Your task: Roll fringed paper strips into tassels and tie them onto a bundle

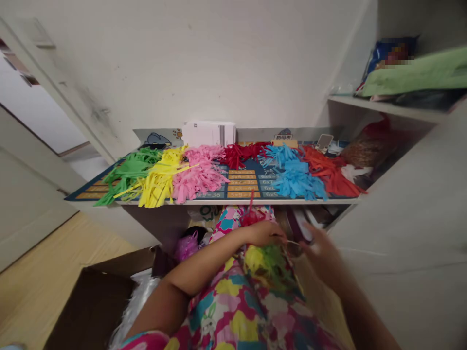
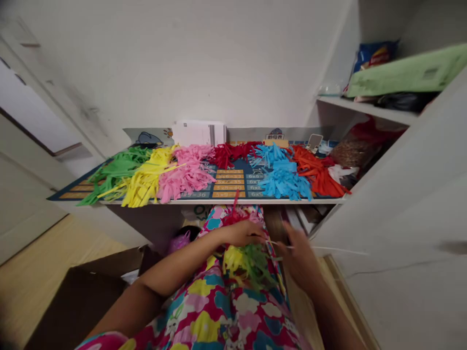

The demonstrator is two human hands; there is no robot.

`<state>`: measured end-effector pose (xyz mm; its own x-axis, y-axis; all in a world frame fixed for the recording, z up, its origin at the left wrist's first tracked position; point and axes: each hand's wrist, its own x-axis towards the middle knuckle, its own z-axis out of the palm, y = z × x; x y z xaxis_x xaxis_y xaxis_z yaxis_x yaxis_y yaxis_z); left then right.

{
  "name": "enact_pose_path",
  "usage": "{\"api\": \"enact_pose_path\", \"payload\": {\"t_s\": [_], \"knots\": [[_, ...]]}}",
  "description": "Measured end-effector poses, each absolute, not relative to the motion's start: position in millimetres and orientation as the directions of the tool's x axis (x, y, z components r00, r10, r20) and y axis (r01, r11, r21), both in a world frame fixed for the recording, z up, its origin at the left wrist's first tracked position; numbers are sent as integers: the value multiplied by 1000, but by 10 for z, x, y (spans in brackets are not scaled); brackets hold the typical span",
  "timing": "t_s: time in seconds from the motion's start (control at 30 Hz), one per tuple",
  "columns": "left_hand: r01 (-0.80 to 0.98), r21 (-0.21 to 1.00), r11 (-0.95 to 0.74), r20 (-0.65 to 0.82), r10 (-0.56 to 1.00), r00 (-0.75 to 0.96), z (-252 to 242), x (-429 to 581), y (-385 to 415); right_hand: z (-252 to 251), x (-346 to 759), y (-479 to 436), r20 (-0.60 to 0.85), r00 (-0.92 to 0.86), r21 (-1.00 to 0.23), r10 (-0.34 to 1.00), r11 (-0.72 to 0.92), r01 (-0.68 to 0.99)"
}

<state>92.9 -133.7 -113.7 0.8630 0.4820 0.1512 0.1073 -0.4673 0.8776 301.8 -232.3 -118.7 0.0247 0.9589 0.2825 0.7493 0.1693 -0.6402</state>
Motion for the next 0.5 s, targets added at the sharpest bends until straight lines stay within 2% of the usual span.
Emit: {"api": "enact_pose_path", "payload": {"t_s": [0.07,0.13,0.2,0.27,0.37,0.5], "knots": [[162,869,-467,170,591,789,-1210,850,-1329,-1355,2867,-2282,167,-32,-734,985,146,664],[256,859,-443,194,745,638,-1324,634,-1328,-1418,2831,-2210,102,-32,-795,994,101,598],[367,851,-376,192,873,449,-1498,361,-1359,-1393,2957,-2141,85,45,-827,995,45,561],[457,839,-295,138,929,344,-1727,140,-1428,-1335,3180,-2094,75,139,-850,987,-9,526],[521,821,-235,3,913,408,-2076,28,-1558,-1284,3481,-2059,71,241,-884,968,-51,465],[502,837,-218,-120,822,556,-2290,102,-1670,-1307,3688,-2033,58,322,-929,945,-66,363]]}}
